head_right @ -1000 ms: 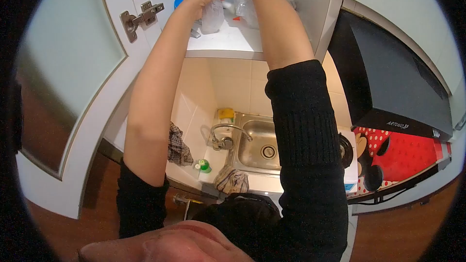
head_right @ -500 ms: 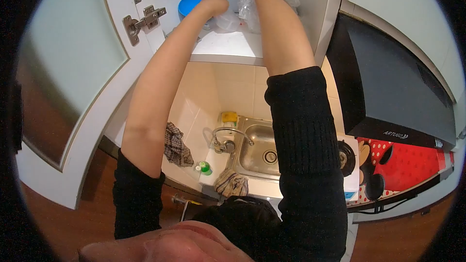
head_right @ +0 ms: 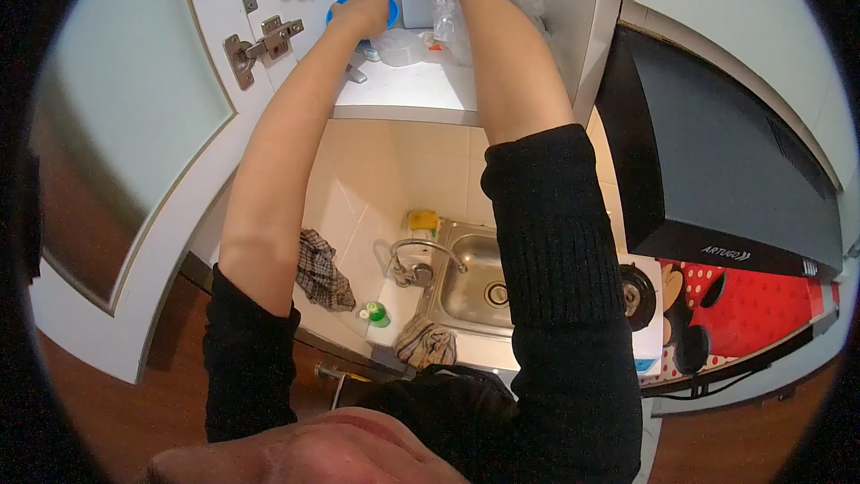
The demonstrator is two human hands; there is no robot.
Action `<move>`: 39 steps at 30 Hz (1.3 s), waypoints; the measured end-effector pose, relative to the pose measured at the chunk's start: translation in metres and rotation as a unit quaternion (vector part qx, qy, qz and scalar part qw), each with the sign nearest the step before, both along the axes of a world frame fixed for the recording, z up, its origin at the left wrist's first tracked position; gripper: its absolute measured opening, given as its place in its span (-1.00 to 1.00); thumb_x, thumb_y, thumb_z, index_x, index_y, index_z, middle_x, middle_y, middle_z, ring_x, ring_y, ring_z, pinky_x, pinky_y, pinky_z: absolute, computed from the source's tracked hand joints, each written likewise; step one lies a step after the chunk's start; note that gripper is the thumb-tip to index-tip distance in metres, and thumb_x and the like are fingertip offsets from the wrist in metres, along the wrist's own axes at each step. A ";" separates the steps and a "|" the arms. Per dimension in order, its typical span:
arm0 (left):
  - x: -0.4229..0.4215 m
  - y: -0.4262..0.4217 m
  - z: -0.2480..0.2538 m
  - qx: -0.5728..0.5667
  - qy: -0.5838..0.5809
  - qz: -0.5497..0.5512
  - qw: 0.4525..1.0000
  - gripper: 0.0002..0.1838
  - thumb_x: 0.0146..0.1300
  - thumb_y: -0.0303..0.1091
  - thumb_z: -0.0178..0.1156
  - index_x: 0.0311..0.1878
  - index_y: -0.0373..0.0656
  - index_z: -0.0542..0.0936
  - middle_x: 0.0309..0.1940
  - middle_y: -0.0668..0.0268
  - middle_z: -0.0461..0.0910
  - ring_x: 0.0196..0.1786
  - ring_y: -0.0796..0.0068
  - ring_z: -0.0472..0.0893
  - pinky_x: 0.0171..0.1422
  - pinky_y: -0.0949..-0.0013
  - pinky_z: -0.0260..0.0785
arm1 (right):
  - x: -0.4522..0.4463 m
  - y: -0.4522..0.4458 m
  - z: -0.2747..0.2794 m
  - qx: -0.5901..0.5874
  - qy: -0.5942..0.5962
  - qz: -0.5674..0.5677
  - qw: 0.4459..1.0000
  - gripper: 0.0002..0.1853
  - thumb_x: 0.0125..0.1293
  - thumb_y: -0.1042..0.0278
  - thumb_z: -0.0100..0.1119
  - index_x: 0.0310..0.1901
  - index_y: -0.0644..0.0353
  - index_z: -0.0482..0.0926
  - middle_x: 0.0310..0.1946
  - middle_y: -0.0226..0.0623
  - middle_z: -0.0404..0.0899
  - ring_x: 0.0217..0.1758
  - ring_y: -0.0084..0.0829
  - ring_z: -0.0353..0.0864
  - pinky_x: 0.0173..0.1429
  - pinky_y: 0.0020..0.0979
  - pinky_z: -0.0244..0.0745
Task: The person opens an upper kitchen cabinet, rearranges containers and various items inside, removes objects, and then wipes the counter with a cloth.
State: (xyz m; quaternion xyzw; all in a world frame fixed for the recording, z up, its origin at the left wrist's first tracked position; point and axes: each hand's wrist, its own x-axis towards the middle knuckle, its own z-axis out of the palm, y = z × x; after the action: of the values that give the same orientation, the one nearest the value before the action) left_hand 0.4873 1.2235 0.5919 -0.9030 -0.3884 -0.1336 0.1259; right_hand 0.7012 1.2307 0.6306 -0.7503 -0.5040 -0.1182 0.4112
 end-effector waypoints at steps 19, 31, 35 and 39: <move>0.010 0.003 0.008 -0.043 0.056 -0.024 0.997 -0.48 0.14 -0.28 0.05 0.21 -0.14 0.54 0.31 0.09 0.43 0.44 -0.08 0.27 0.42 -0.55 -0.39 | -0.004 -0.005 0.000 0.010 0.035 0.033 0.999 -0.49 0.21 0.12 0.28 -0.06 0.52 0.56 -0.16 0.17 0.65 -0.24 0.01 0.72 -0.16 -0.20 0.68; 0.008 -0.027 0.022 -0.095 0.105 0.021 0.990 -0.40 -0.05 -0.34 -0.02 0.16 -0.11 0.57 0.40 0.05 0.32 0.50 -0.23 0.09 0.31 -0.68 -0.60 | -0.023 -0.020 0.015 -0.109 0.067 -0.017 0.992 -0.43 0.20 0.02 0.29 -0.06 0.50 0.58 -0.13 0.15 0.65 -0.24 -0.03 0.74 -0.19 -0.17 0.70; -0.008 -0.047 0.027 -0.109 0.074 -0.008 0.991 -0.37 -0.05 -0.26 0.01 0.21 -0.08 0.54 0.40 0.06 0.31 0.50 -0.18 0.11 0.29 -0.68 -0.65 | -0.021 -0.031 0.030 0.044 0.068 -0.041 0.996 -0.47 0.20 0.05 0.24 -0.10 0.50 0.60 -0.20 0.15 0.67 -0.26 -0.05 0.74 -0.20 -0.19 0.69; -0.006 -0.048 0.020 -0.054 -0.065 -0.119 0.989 -0.26 -0.04 -0.22 0.05 0.35 -0.04 0.41 0.39 0.09 0.34 0.47 0.00 0.23 0.41 -0.53 -0.47 | -0.028 -0.072 0.064 0.067 0.086 -0.086 0.990 -0.53 0.22 0.14 0.18 -0.14 0.51 0.60 -0.26 0.14 0.68 -0.29 -0.07 0.73 -0.23 -0.19 0.67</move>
State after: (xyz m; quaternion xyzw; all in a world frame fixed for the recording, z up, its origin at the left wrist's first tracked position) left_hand 0.4811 1.1755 0.6117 -0.9376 -0.2923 -0.1850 0.0348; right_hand 0.6730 1.1590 0.6942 -0.7687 -0.3913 -0.1215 0.4912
